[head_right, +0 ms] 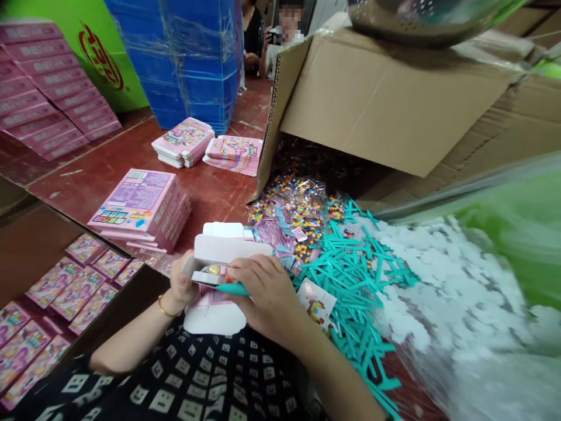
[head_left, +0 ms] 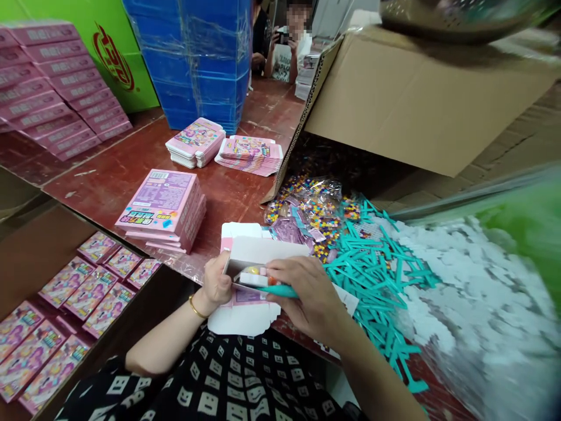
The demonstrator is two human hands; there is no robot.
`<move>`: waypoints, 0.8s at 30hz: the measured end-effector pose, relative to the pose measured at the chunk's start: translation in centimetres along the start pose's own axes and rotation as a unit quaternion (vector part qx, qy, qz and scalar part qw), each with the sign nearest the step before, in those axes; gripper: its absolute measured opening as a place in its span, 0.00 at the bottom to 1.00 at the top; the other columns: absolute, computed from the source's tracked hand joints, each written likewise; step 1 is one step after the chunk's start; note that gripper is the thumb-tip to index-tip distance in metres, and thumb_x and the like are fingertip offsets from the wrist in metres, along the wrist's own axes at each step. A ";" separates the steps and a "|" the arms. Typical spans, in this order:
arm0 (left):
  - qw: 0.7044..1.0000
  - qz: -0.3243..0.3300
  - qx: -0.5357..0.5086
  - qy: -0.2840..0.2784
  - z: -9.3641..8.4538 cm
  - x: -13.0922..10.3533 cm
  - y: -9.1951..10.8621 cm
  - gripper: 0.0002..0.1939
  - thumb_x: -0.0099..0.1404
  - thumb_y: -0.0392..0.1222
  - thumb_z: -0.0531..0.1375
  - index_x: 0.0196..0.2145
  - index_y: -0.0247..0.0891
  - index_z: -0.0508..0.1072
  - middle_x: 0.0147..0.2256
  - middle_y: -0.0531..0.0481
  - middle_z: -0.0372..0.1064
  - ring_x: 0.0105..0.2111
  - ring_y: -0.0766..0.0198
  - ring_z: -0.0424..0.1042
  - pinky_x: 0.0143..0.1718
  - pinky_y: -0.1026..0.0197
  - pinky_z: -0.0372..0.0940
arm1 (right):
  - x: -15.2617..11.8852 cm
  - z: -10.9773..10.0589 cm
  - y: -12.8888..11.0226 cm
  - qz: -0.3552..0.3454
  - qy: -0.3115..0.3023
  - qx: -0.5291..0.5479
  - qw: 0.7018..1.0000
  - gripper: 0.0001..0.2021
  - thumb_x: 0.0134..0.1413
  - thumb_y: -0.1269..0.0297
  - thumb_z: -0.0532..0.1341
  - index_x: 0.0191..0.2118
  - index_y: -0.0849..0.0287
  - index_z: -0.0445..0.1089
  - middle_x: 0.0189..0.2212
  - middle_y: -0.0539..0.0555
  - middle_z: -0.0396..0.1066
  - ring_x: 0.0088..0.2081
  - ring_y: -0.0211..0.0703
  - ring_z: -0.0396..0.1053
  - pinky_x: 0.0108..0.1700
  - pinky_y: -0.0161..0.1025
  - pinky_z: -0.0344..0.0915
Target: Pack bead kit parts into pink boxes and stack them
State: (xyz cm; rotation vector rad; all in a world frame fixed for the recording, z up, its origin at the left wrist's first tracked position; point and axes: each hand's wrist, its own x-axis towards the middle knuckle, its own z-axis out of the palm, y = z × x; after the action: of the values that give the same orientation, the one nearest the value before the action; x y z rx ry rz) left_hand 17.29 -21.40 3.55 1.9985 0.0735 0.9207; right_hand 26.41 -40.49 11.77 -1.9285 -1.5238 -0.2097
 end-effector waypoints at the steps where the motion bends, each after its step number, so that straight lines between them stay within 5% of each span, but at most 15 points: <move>1: 1.000 0.001 0.000 0.002 0.0 -0.1 0.0 0.34 0.69 0.66 0.38 0.28 0.39 0.70 0.20 0.48 0.64 0.18 0.62 0.62 0.18 0.59 0.56 | -0.1 0.1 0.0 -0.003 0.000 -0.023 1.000 0.08 0.66 0.61 0.57 0.47 0.57 0.67 0.43 0.56 0.76 0.44 0.46 0.71 0.47 0.44 0.62; 9: 1.000 0.022 0.004 0.016 0.1 -1.0 0.1 0.35 0.68 0.68 0.40 0.37 0.37 0.74 0.25 0.46 0.71 0.22 0.59 0.70 0.22 0.59 0.65 | -0.9 0.8 -0.1 -0.003 0.089 -0.029 0.996 0.09 0.66 0.62 0.57 0.49 0.54 0.68 0.38 0.53 0.75 0.41 0.46 0.71 0.48 0.44 0.59; 13: 0.999 0.023 0.010 0.019 0.4 -1.8 -0.6 0.38 0.67 0.70 0.38 0.39 0.38 0.75 0.26 0.45 0.72 0.23 0.58 0.71 0.24 0.57 0.67 | -1.2 1.2 -0.4 -0.006 0.033 -0.142 0.989 0.20 0.67 0.47 0.52 0.52 0.56 0.68 0.44 0.57 0.74 0.47 0.50 0.67 0.57 0.48 0.54; 16: 0.999 0.011 0.025 0.021 0.3 -2.4 -1.1 0.39 0.66 0.70 0.36 0.39 0.38 0.75 0.26 0.44 0.72 0.24 0.56 0.72 0.25 0.56 0.67 | -1.8 1.3 -0.4 -0.037 0.090 -0.168 0.981 0.27 0.63 0.39 0.51 0.57 0.51 0.66 0.46 0.57 0.73 0.50 0.53 0.66 0.60 0.51 0.52; 21: 0.998 0.025 0.046 0.031 0.2 -2.8 -1.3 0.39 0.65 0.72 0.37 0.38 0.40 0.76 0.27 0.44 0.72 0.26 0.56 0.73 0.27 0.56 0.68 | -3.0 2.1 -0.4 -0.081 0.087 -0.200 0.973 0.19 0.60 0.44 0.60 0.49 0.49 0.73 0.45 0.54 0.74 0.48 0.50 0.64 0.61 0.48 0.52; 24: 0.998 0.030 0.045 0.045 0.2 -2.9 -1.6 0.37 0.66 0.71 0.38 0.41 0.40 0.74 0.29 0.45 0.71 0.27 0.56 0.73 0.28 0.56 0.68 | -4.3 3.6 0.4 -0.030 0.185 -0.214 0.959 0.18 0.56 0.45 0.64 0.49 0.44 0.73 0.47 0.54 0.70 0.52 0.54 0.62 0.59 0.51 0.57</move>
State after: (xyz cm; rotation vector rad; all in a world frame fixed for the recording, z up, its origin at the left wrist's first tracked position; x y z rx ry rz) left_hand 15.78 -21.72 0.64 2.0504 0.1080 1.0618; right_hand 24.46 -41.93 6.70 -2.0147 -1.3583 -0.9418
